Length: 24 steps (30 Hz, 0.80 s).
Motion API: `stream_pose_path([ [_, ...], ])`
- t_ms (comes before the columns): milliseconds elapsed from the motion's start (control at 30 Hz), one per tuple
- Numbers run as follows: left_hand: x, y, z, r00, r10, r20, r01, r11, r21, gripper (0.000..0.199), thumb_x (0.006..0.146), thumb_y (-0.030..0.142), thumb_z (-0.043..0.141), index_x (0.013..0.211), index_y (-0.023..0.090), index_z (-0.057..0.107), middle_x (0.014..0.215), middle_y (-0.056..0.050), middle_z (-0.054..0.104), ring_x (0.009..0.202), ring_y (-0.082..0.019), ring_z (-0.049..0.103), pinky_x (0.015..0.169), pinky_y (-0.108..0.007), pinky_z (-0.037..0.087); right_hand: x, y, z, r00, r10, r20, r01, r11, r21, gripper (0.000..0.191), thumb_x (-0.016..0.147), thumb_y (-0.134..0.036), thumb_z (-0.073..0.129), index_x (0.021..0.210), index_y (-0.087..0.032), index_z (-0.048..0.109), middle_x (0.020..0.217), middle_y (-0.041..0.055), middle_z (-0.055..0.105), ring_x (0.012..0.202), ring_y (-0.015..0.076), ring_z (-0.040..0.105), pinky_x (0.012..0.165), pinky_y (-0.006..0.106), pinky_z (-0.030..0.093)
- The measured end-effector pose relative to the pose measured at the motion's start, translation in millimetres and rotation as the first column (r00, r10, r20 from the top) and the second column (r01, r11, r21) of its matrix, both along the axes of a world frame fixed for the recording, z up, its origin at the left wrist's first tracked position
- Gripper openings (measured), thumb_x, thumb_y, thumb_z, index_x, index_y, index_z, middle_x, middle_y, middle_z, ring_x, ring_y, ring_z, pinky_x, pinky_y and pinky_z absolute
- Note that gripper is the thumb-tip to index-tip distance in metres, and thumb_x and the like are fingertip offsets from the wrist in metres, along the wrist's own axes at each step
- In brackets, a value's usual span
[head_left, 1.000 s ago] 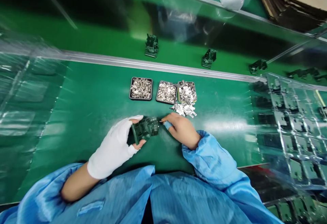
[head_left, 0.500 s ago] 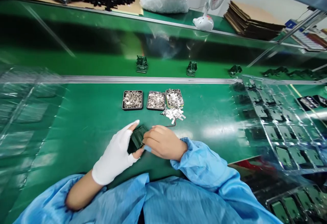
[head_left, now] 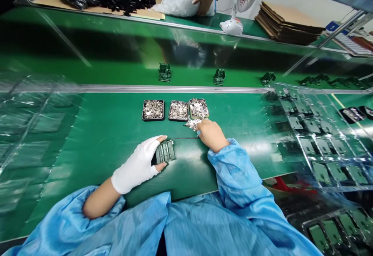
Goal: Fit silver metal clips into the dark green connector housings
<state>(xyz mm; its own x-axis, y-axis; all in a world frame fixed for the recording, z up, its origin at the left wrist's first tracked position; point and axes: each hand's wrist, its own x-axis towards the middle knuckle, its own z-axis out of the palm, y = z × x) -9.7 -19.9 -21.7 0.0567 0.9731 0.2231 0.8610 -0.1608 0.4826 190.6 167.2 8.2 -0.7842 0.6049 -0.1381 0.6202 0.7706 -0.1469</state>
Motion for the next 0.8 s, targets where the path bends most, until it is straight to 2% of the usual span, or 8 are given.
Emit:
stream_pose_path([
  [133, -2.7, 0.9, 9.5, 0.991, 0.032, 0.133, -0.044, 0.995, 0.085, 0.075, 0.082, 0.062, 0.050, 0.138, 0.014, 0.035, 0.134, -0.017, 0.047, 0.123, -0.030, 0.047, 0.104, -0.045, 0.041, -5.7, -6.2, 2.3, 0.941, 0.036, -0.336, -0.087, 0.986, -0.140, 0.013, 0.082, -0.010, 0.048, 0.086, -0.016, 0.059, 0.092, 0.0066, 0.063, 0.088, 0.0185, 0.057, 0.078, 0.029, 0.041],
  [233, -1.9, 7.6, 20.8, 0.959, 0.179, 0.220, -0.219, 0.960, 0.174, 0.044, 0.089, 0.049, 0.046, 0.117, 0.016, 0.054, 0.117, -0.011, 0.060, 0.109, -0.024, 0.057, 0.096, -0.038, 0.046, -15.1, -23.3, 3.4, 0.799, 0.005, -0.601, -0.205, 0.942, -0.265, 0.010, 0.084, -0.014, 0.048, 0.084, -0.018, 0.057, 0.084, 0.0021, 0.063, 0.078, 0.0142, 0.058, 0.072, 0.025, 0.044],
  [300, 1.3, 14.0, 25.7, 0.962, 0.186, 0.198, -0.228, 0.949, 0.219, 0.028, 0.090, 0.040, 0.048, 0.099, 0.017, 0.062, 0.102, -0.008, 0.066, 0.099, -0.021, 0.061, 0.090, -0.035, 0.049, -22.8, -39.2, 2.3, 0.703, 0.066, -0.708, -0.337, 0.908, -0.250, 0.010, 0.084, -0.015, 0.049, 0.087, -0.019, 0.057, 0.086, 0.0022, 0.064, 0.080, 0.0142, 0.058, 0.073, 0.025, 0.046],
  [400, 8.1, 21.0, 27.2, 0.990, 0.125, 0.070, -0.140, 0.949, 0.282, 0.025, 0.089, 0.033, 0.048, 0.077, 0.018, 0.063, 0.084, -0.006, 0.068, 0.085, -0.020, 0.063, 0.085, -0.036, 0.049, -31.6, -59.0, -0.6, 0.627, 0.132, -0.768, -0.412, 0.892, -0.183, 0.018, 0.086, -0.013, 0.045, 0.095, -0.019, 0.059, 0.093, 0.0043, 0.065, 0.089, 0.0159, 0.058, 0.081, 0.029, 0.046],
  [533, 10.6, 20.1, 23.9, 0.978, 0.199, -0.061, -0.156, 0.896, 0.415, 0.022, 0.085, 0.030, 0.053, 0.068, 0.020, 0.063, 0.078, -0.005, 0.068, 0.079, -0.021, 0.063, 0.089, -0.042, 0.047, -34.7, -65.4, -3.6, 0.671, 0.070, -0.738, -0.339, 0.915, -0.221, 0.018, 0.088, -0.015, 0.045, 0.095, -0.020, 0.061, 0.092, 0.0047, 0.065, 0.089, 0.0167, 0.059, 0.082, 0.030, 0.046],
  [600, 8.1, 17.5, 21.2, 0.979, 0.203, 0.023, -0.197, 0.910, 0.364, 0.018, 0.084, 0.031, 0.052, 0.079, 0.020, 0.066, 0.086, -0.005, 0.069, 0.085, -0.021, 0.063, 0.093, -0.042, 0.046, -34.4, -62.8, -4.9, 0.680, 0.015, -0.733, -0.292, 0.923, -0.252, 0.014, 0.088, -0.017, 0.048, 0.089, -0.020, 0.061, 0.088, 0.0037, 0.064, 0.086, 0.0163, 0.058, 0.080, 0.030, 0.046],
  [667, 5.1, 15.9, 17.4, 0.957, 0.208, 0.205, -0.248, 0.949, 0.194, 0.022, 0.084, 0.031, 0.049, 0.093, 0.018, 0.065, 0.097, -0.007, 0.068, 0.093, -0.021, 0.063, 0.092, -0.039, 0.048, -34.7, -60.4, -6.6, 0.670, -0.026, -0.742, -0.256, 0.930, -0.264, 0.011, 0.087, -0.017, 0.051, 0.085, -0.020, 0.061, 0.085, 0.0032, 0.063, 0.085, 0.0161, 0.058, 0.079, 0.029, 0.046],
  [800, 4.0, 17.3, 9.6, 0.827, 0.242, 0.507, -0.204, 0.970, -0.130, 0.031, 0.082, 0.033, 0.044, 0.099, 0.016, 0.063, 0.104, -0.007, 0.067, 0.097, -0.021, 0.062, 0.090, -0.035, 0.049, -39.1, -63.1, -9.5, 0.685, 0.056, -0.726, -0.269, 0.946, -0.181, 0.011, 0.085, -0.015, 0.051, 0.084, -0.020, 0.060, 0.089, 0.0046, 0.062, 0.090, 0.0179, 0.055, 0.084, 0.033, 0.043],
])
